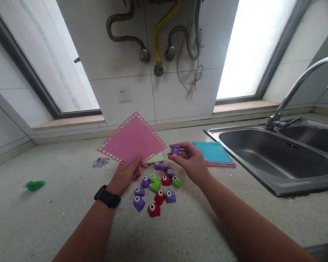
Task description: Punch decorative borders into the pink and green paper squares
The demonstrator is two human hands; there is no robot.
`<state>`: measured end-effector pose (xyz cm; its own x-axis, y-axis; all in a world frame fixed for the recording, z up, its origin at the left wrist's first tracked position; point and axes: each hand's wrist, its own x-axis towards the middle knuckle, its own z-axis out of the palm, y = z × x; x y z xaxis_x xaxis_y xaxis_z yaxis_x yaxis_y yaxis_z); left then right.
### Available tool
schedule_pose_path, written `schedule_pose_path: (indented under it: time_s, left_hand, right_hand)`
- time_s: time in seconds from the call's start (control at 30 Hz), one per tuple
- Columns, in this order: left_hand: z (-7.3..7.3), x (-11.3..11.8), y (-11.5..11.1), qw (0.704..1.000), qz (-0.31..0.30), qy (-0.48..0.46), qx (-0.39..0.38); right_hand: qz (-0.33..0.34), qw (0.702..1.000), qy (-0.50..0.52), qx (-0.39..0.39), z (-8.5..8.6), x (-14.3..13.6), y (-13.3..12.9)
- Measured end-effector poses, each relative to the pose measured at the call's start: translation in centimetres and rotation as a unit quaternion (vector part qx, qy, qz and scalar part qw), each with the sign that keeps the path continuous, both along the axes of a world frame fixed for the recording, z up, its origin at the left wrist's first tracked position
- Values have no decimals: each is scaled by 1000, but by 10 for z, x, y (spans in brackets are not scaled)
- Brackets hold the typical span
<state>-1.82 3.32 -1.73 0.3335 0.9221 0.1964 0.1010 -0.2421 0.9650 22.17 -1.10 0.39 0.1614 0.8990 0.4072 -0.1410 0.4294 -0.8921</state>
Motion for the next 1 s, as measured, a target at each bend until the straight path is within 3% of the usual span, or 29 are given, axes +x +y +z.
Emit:
schedule_pose_path:
  time_s: [0.1, 0.33, 1.0]
  left_hand:
    - [0, 0, -1, 1000, 8, 13, -1]
    - [-1, 0, -2, 999, 16, 40, -3]
    - [4, 3, -6, 999, 18, 43, 11]
  right_hand:
    - [-45, 998, -36, 15, -1, -1, -2]
    - [-72, 991, -107, 46, -2, 0, -3]
    - [-85, 982, -160, 45, -5, -1, -4]
